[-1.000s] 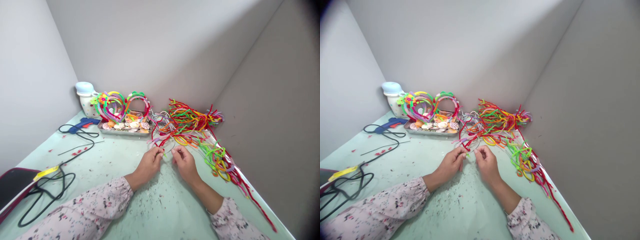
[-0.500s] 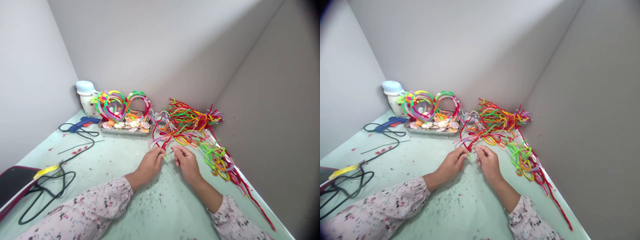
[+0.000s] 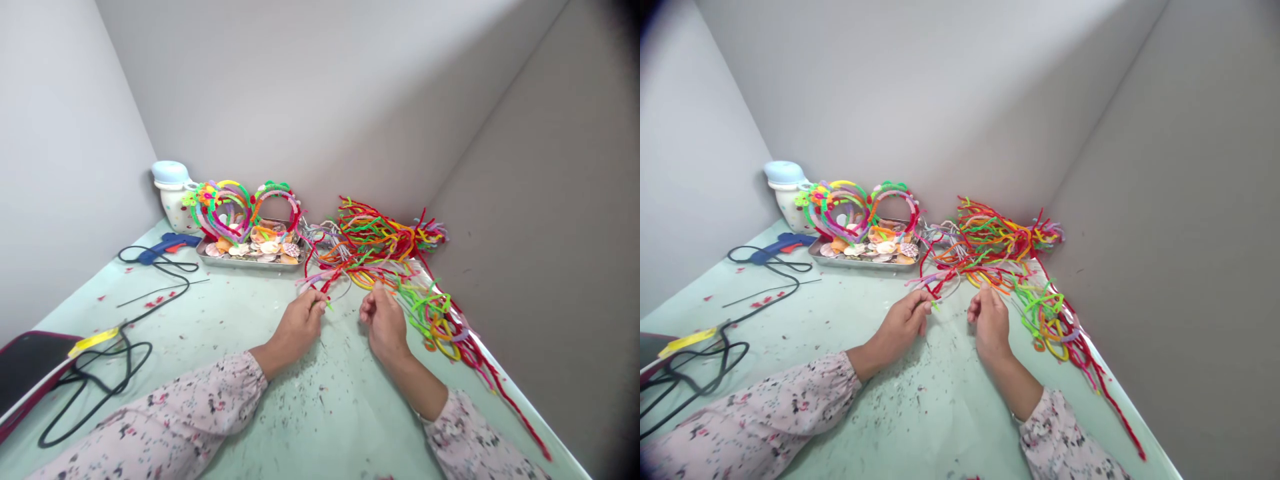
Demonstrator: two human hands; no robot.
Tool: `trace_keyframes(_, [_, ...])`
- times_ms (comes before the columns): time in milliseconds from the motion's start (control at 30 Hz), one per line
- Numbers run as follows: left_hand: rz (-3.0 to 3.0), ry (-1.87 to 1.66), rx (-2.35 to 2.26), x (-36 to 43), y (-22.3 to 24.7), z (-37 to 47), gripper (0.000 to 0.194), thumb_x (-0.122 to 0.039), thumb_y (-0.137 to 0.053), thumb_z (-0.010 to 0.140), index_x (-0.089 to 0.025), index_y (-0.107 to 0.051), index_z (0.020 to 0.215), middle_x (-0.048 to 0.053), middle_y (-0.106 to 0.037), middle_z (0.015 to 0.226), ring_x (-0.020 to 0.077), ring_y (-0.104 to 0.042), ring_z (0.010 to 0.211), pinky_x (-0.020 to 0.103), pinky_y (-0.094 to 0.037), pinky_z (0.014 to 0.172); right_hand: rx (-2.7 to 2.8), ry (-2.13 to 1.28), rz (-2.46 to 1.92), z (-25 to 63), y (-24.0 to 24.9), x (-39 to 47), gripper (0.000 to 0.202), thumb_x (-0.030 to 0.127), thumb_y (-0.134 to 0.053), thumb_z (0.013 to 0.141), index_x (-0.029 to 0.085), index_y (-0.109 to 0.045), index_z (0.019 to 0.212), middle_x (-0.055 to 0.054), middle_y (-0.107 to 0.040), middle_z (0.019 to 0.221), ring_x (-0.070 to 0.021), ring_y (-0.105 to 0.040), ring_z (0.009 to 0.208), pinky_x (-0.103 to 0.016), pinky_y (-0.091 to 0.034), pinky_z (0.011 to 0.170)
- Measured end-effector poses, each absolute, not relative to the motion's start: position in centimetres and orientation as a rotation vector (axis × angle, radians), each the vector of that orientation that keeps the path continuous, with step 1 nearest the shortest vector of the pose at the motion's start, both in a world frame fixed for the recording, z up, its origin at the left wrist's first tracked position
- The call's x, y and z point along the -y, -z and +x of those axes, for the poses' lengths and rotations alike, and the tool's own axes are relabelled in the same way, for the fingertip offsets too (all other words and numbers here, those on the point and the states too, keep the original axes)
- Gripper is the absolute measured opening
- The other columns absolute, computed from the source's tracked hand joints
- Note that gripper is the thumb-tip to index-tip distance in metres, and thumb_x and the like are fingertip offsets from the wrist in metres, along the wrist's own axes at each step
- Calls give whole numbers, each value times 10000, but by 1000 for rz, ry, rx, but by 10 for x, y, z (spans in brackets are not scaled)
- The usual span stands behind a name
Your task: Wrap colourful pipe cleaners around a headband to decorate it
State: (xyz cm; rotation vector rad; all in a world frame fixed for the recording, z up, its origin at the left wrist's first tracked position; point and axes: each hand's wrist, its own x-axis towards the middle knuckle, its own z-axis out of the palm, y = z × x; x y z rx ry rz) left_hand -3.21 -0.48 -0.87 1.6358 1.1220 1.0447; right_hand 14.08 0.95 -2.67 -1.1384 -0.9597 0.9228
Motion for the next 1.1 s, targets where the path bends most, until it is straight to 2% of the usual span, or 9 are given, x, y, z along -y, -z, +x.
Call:
trace_keyframes(67, [1606, -1045, -1118, 5, 9, -32, 169, -337, -410, 885, -199, -507, 891, -39, -478, 519, 134, -460, 478, 241, -362, 517, 1026, -927, -1187, 140, 26, -8, 232, 420, -600, 776, 213, -542, 863, 20, -586, 727, -110, -505, 524, -236, -385, 475])
trace_keyframes(133, [1599, -1047, -1112, 5, 9, -32, 175, -346, -406, 888, -199, -501, 883, -39, -477, 517, 133, -459, 476, 241, -364, 510, 1130, -962, -1196, 138, 23, -6, 319, 349, -633, 751, 226, -546, 1033, -11, -625, 940, -123, -564, 629, -241, -411, 528])
trace_keyframes(167, [1602, -1047, -1107, 5, 8, -32, 178, -348, -406, 888, -199, -502, 879, -39, -478, 518, 132, -459, 474, 242, -365, 512, 1200, -998, -1189, 137, 21, -4, 306, 343, -621, 761, 218, -557, 1033, -20, -629, 958, -135, -577, 669, -248, -418, 552])
trace_keyframes(233, [1613, -1045, -1099, 5, 8, -32, 183, -347, -408, 887, -197, -512, 875, -38, -481, 521, 129, -458, 473, 243, -366, 518, 1381, -1060, -1167, 136, 16, 0, 218, 365, -584, 796, 186, -603, 919, -8, -628, 761, -152, -567, 672, -262, -422, 601])
trace_keyframes(333, [1625, -1016, -1089, 5, 7, -32, 184, -339, -411, 885, -194, -524, 869, -42, -480, 519, 123, -451, 468, 237, -358, 510, 1477, -1079, -1152, 135, 12, 3, 250, 416, -538, 836, 181, -616, 809, 9, -597, 628, -141, -526, 605, -264, -405, 602])
trace_keyframes(500, [1688, -933, -1058, 4, 10, -31, 183, -313, -415, 879, -186, -544, 849, -49, -482, 506, 117, -451, 469, 230, -363, 515, 1468, -1071, -1201, 136, 15, 2, 344, 482, -508, 852, 179, -596, 716, 18, -565, 560, -128, -485, 530, -255, -382, 555])
trace_keyframes(733, [1740, -879, -1054, 4, 12, -32, 204, -296, -390, 885, -177, -552, 846, -49, -481, 514, 116, -455, 470, 230, -370, 533, 1503, -1071, -1194, 136, 17, 2, 337, 477, -505, 861, 182, -576, 716, 23, -547, 544, -125, -464, 516, -252, -369, 546])
trace_keyframes(933, [1894, -932, -1052, 1, 14, -34, 202, -258, -380, 880, -168, -544, 805, 10, -552, 724, 144, -484, 687, 244, -376, 641, 1532, -1068, -1179, 137, 18, 3, 327, 466, -499, 870, 183, -570, 723, 28, -530, 542, -124, -460, 524, -252, -367, 552])
trace_keyframes(1100, [1875, -943, -1055, 2, 12, -34, 191, -257, -361, 890, -164, -507, 809, 4, -514, 734, 139, -451, 691, 246, -362, 649, 1498, -1100, -1187, 135, 17, 3, 323, 440, -486, 881, 180, -547, 699, 27, -526, 529, -118, -460, 518, -249, -366, 556])
